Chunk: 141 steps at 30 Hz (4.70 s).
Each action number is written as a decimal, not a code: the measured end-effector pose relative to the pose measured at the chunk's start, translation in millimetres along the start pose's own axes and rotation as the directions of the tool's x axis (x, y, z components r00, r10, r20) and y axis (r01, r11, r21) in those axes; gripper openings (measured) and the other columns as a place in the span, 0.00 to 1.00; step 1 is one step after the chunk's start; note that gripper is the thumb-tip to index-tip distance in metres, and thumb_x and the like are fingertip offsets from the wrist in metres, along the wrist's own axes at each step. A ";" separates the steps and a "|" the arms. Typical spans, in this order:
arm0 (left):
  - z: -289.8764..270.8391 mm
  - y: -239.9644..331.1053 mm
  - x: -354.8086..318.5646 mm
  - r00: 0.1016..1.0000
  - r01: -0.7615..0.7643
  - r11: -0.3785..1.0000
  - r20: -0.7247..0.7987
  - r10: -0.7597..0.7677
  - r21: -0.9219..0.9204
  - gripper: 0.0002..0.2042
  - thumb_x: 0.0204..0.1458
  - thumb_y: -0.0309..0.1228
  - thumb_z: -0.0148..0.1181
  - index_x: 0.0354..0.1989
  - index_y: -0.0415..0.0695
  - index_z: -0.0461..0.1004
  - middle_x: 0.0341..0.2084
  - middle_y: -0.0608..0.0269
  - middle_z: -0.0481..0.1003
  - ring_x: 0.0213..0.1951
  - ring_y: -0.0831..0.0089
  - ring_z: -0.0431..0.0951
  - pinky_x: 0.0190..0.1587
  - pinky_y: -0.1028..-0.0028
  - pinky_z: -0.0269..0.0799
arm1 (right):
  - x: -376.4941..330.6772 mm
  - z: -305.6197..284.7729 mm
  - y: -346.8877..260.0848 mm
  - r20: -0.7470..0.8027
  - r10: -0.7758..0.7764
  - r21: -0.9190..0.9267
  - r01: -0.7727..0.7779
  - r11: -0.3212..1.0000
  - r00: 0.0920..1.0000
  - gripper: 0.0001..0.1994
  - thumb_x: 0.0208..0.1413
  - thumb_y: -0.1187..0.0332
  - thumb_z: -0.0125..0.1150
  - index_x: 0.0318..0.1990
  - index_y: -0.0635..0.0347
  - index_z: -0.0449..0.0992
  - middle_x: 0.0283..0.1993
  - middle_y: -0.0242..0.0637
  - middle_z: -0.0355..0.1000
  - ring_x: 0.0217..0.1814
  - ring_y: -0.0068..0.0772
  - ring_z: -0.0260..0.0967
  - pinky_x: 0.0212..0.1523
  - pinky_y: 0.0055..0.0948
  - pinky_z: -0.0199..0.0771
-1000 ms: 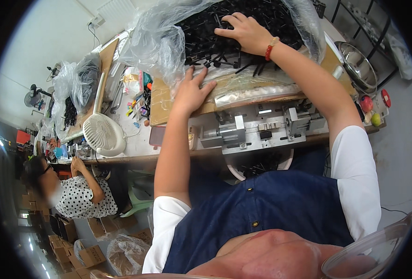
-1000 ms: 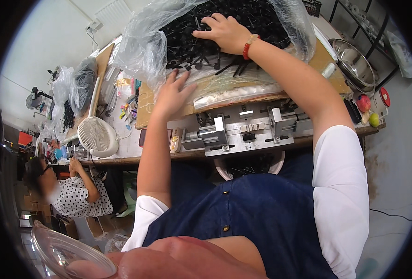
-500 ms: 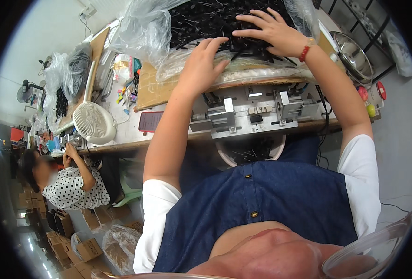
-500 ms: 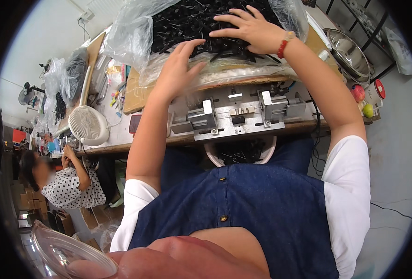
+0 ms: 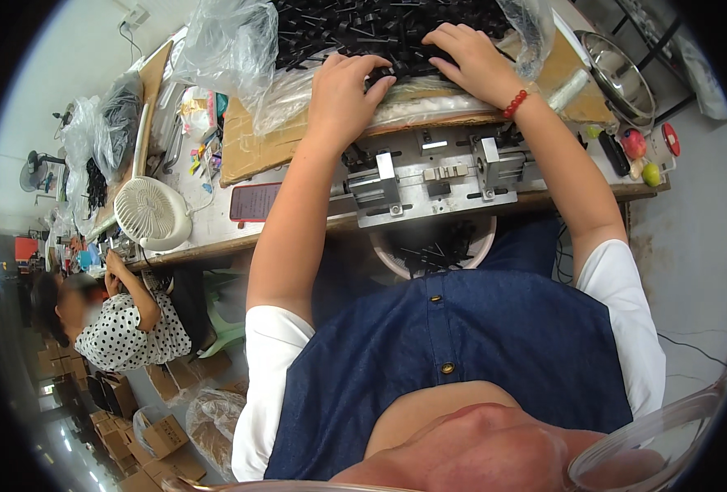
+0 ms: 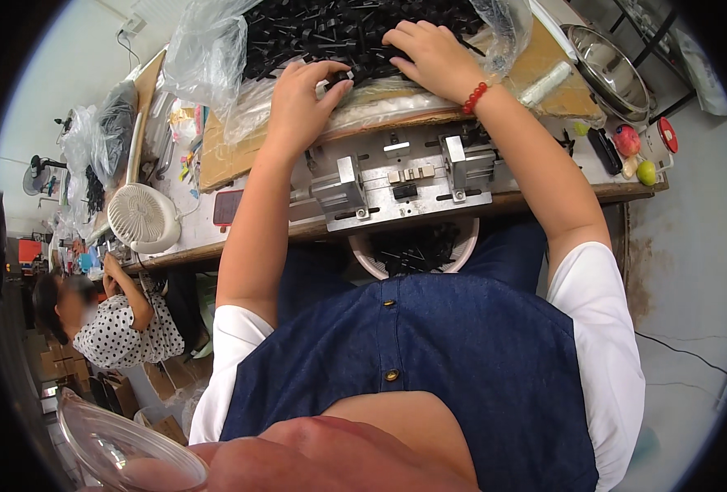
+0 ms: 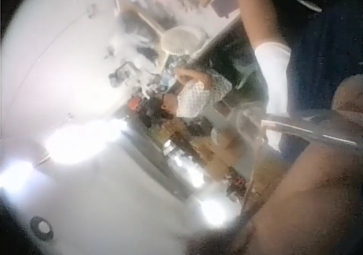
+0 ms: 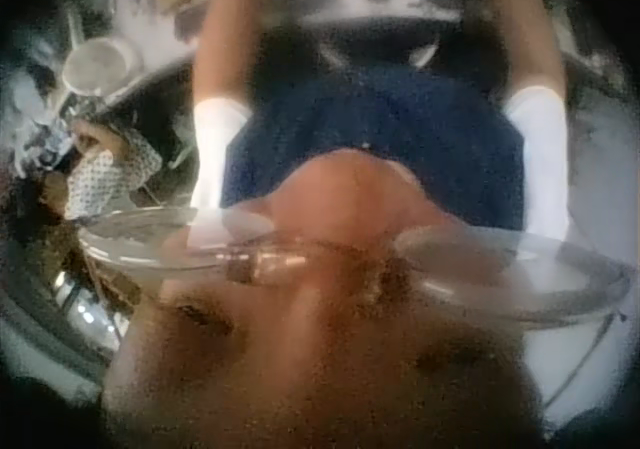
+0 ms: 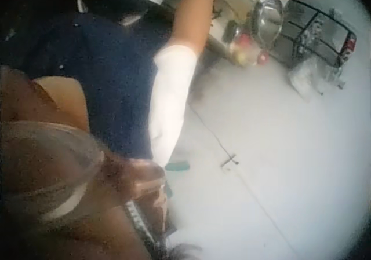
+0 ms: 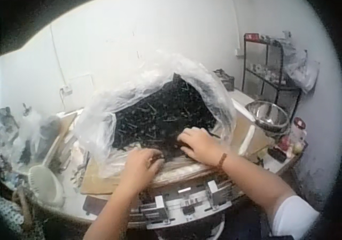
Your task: The person repeatedly picks up small black plastic components from a pile and places them into a metal jig on a workbench. They use both hands to position the items within the jig's slots and then remove them, continuing this cycle for the duration of the clip.
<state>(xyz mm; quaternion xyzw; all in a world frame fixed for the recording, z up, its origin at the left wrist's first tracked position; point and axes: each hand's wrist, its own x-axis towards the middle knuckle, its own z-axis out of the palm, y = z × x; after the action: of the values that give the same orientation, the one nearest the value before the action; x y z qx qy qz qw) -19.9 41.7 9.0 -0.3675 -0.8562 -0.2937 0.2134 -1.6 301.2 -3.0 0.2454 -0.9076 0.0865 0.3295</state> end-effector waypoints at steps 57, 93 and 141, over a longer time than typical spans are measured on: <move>53.6 97.6 -160.1 0.991 0.111 0.965 0.096 -0.090 -0.238 0.19 0.55 0.30 0.70 0.57 0.50 0.80 0.57 0.63 0.80 0.38 0.66 0.86 0.40 0.71 0.83 | -74.7 -73.2 -82.4 -0.081 0.558 0.793 -0.286 0.538 0.826 0.10 0.67 0.68 0.59 0.51 0.63 0.77 0.50 0.38 0.78 0.50 0.29 0.73 0.54 0.29 0.71; -12.4 1.3 -7.8 0.862 0.322 0.224 0.187 -0.471 -0.920 0.12 0.64 0.33 0.64 0.50 0.38 0.81 0.37 0.64 0.82 0.35 0.78 0.80 0.39 0.77 0.77 | 6.8 -21.8 -55.8 0.205 0.231 -0.039 -0.228 0.973 0.951 0.09 0.49 0.63 0.72 0.35 0.54 0.84 0.37 0.38 0.73 0.50 0.49 0.68 0.51 0.45 0.65; -66.7 8.6 -9.2 0.881 0.224 0.954 0.459 -0.112 -0.197 0.11 0.53 0.22 0.63 0.44 0.41 0.84 0.37 0.50 0.82 0.40 0.59 0.83 0.42 0.66 0.77 | -146.2 -30.0 -155.0 0.152 0.072 0.037 -0.078 0.996 0.986 0.09 0.56 0.66 0.64 0.43 0.52 0.79 0.56 0.26 0.76 0.56 0.35 0.68 0.56 0.38 0.63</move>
<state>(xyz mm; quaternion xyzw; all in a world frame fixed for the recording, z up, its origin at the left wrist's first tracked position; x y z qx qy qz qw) 2.5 -2.1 55.7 -0.3718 -0.8683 -0.3229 -0.0604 189.8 233.6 -74.3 0.2239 -0.9364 0.0997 0.2511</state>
